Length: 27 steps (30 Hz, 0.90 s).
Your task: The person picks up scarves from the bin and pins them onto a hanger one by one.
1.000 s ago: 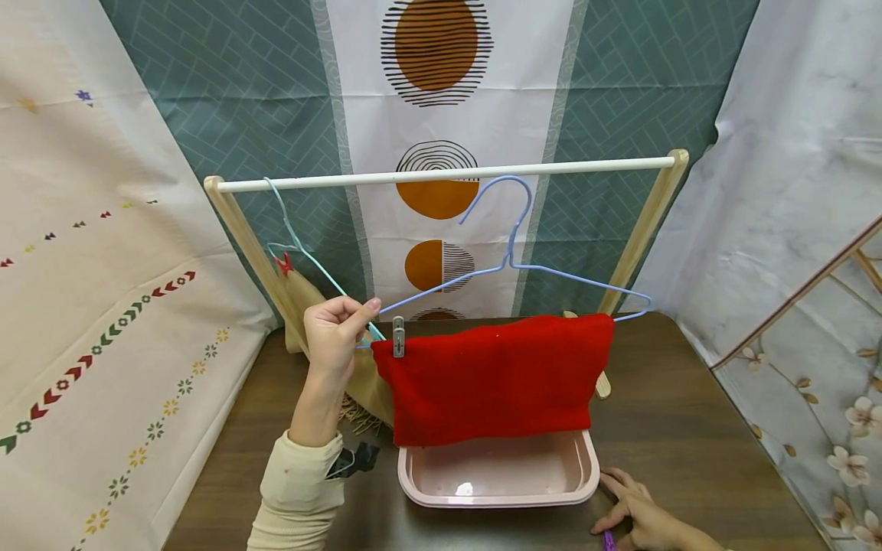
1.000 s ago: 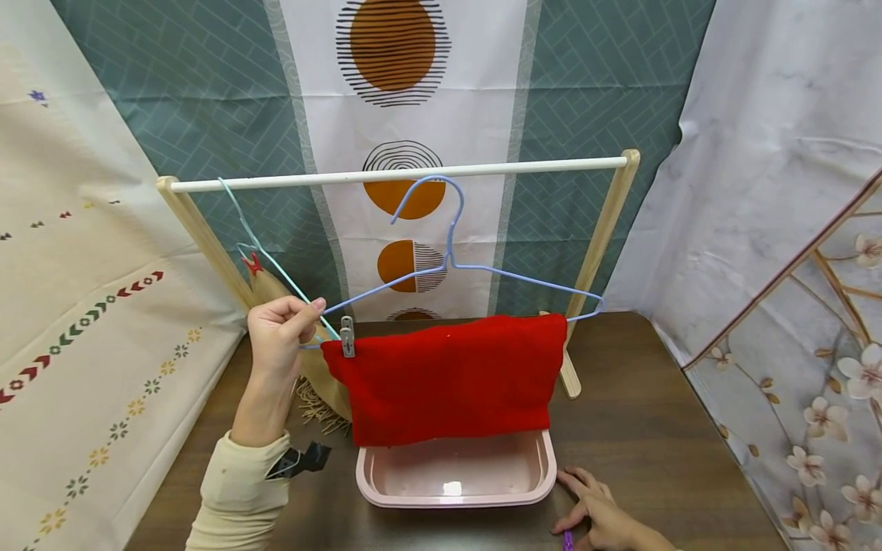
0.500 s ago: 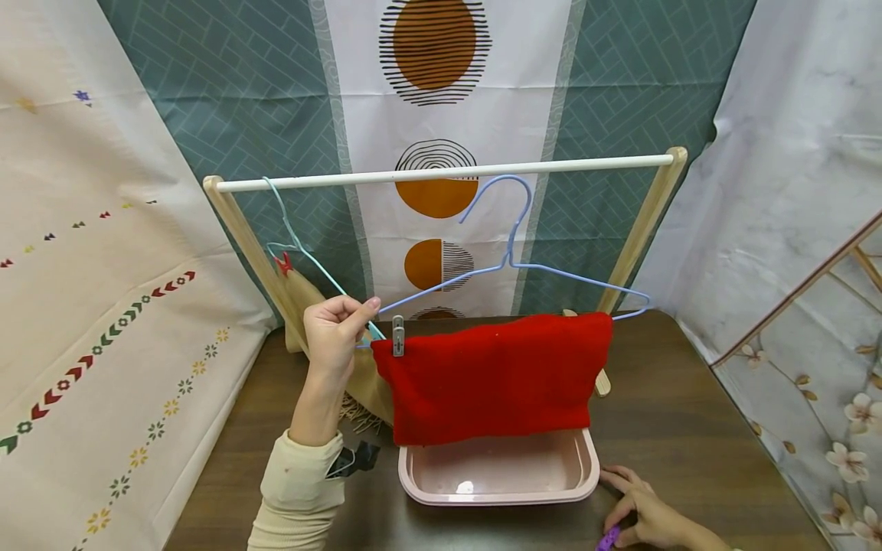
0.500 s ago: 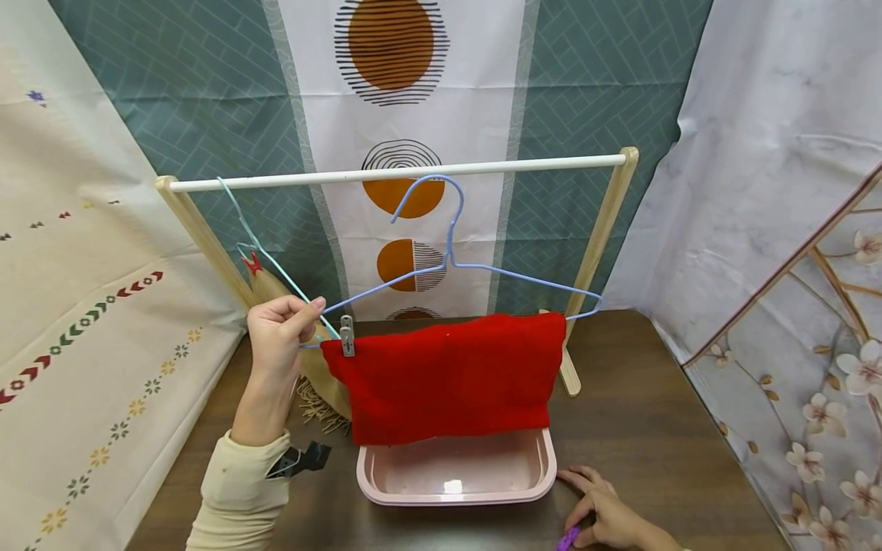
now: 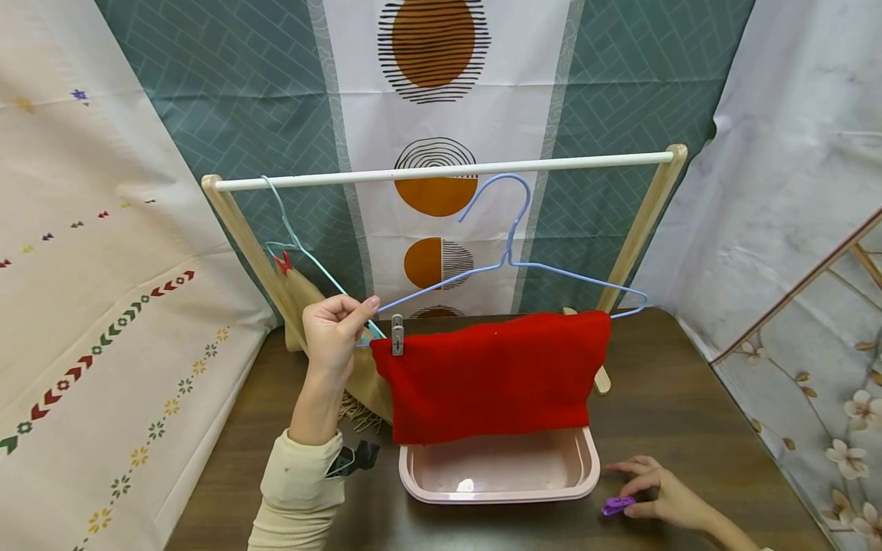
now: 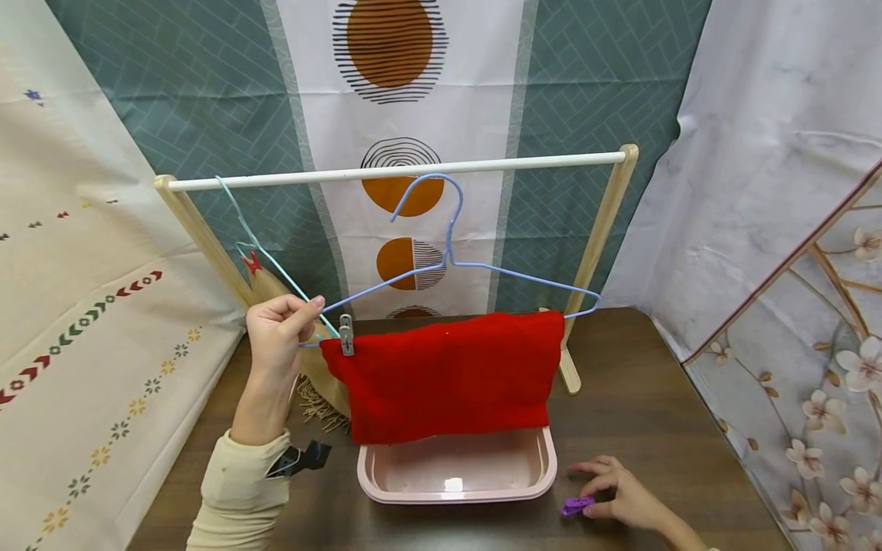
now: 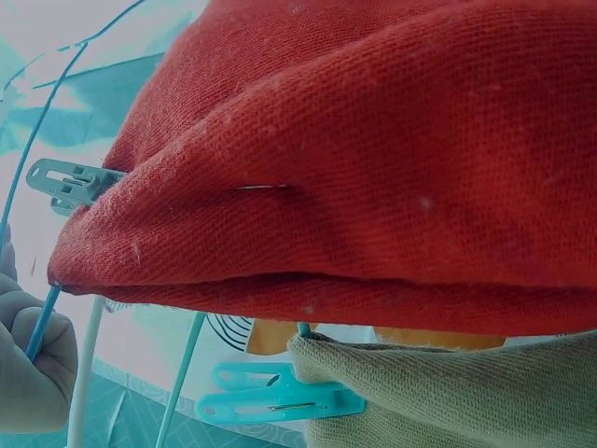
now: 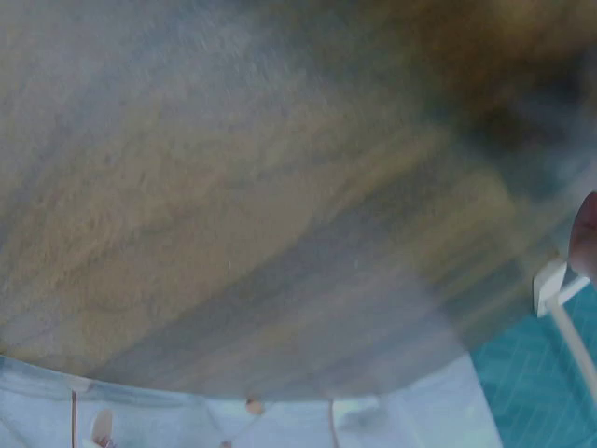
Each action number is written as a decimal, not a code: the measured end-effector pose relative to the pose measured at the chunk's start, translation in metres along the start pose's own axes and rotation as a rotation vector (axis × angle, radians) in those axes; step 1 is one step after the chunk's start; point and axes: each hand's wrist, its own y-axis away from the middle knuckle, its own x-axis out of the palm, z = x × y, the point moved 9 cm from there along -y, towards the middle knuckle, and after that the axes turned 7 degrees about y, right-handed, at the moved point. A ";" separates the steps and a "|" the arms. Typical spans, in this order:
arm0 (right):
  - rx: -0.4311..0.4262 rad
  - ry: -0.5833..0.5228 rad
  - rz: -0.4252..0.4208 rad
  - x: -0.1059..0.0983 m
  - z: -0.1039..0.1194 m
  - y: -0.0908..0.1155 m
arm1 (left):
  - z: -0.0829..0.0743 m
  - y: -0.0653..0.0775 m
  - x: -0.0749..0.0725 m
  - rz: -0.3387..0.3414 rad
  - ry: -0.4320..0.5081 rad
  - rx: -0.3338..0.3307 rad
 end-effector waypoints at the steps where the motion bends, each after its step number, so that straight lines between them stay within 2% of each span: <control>1: 0.004 -0.020 -0.011 -0.004 0.000 -0.001 | 0.000 0.000 0.000 0.000 -0.003 -0.002; 6: 0.027 -0.137 -0.022 -0.020 0.000 -0.009 | 0.000 0.000 -0.001 -0.010 -0.009 0.001; 13: 0.114 -0.435 0.012 -0.033 0.000 -0.016 | 0.001 0.001 -0.001 -0.019 -0.014 -0.010; 20: 0.198 -0.463 -0.068 -0.053 0.006 -0.028 | 0.002 0.001 -0.001 -0.023 -0.020 -0.016; 23: 0.174 -0.468 -0.091 -0.058 0.013 -0.036 | 0.002 0.002 -0.001 -0.024 -0.018 -0.015; 27: 0.106 -0.530 -0.105 -0.064 0.024 -0.046 | 0.001 0.002 -0.001 -0.020 -0.015 -0.014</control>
